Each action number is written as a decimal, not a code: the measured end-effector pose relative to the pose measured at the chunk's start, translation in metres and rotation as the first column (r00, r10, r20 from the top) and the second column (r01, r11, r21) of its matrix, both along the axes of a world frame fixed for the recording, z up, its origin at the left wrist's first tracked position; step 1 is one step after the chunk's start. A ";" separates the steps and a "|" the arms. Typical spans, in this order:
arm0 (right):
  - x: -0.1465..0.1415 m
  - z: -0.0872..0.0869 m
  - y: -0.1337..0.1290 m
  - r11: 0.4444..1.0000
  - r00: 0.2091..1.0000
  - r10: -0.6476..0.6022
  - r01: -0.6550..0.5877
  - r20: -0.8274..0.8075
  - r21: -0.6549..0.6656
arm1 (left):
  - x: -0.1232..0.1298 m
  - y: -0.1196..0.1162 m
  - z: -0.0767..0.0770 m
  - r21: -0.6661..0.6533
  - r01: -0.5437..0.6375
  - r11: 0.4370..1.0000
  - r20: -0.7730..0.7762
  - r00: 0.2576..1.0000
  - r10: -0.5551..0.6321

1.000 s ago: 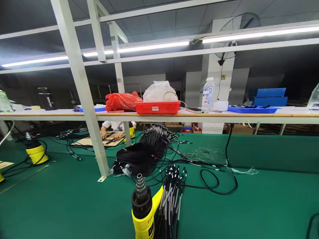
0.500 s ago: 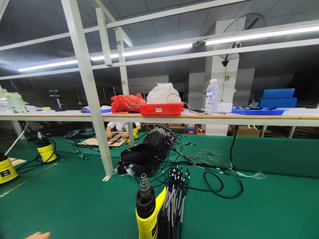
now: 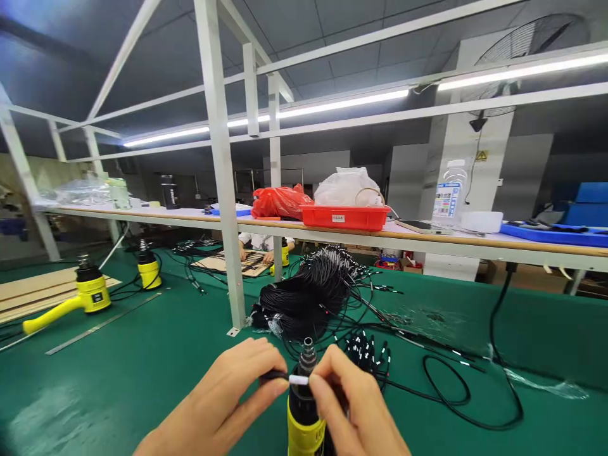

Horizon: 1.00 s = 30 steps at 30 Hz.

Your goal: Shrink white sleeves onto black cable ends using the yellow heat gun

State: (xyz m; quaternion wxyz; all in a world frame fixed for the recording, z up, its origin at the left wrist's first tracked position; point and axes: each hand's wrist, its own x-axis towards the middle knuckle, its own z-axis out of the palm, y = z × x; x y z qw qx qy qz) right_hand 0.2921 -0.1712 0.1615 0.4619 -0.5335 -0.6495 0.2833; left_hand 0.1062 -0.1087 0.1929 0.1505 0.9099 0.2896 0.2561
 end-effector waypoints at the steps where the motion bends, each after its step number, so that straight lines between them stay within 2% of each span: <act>1: 0.005 0.003 0.003 1.000 0.999 -0.020 0.020 0.040 0.017 | 0.001 0.004 -0.003 0.013 -0.015 1.000 -0.001 1.000 0.015; 5: 0.017 0.006 0.020 1.000 0.991 -0.004 0.004 0.134 -0.004 | 0.006 0.018 -0.011 0.005 -0.106 0.994 0.012 0.994 0.106; 9: 0.019 0.004 0.032 1.000 0.987 -0.021 0.020 0.162 0.009 | 0.012 0.025 -0.014 -0.065 -0.158 0.985 0.051 0.985 0.162; 15: 0.019 0.007 0.039 0.996 0.970 -0.086 0.084 0.225 0.019 | 0.018 0.034 -0.020 -0.177 -0.119 0.977 0.137 0.980 0.144; 24: 0.021 -0.002 0.055 0.983 0.951 -0.183 0.177 0.248 0.047 | 0.027 0.050 -0.031 -0.214 -0.136 0.967 0.212 0.960 0.182; 30: 0.022 -0.007 0.060 0.982 0.946 -0.189 0.183 0.264 0.049 | 0.030 0.055 -0.035 -0.226 -0.126 0.966 0.230 0.957 0.179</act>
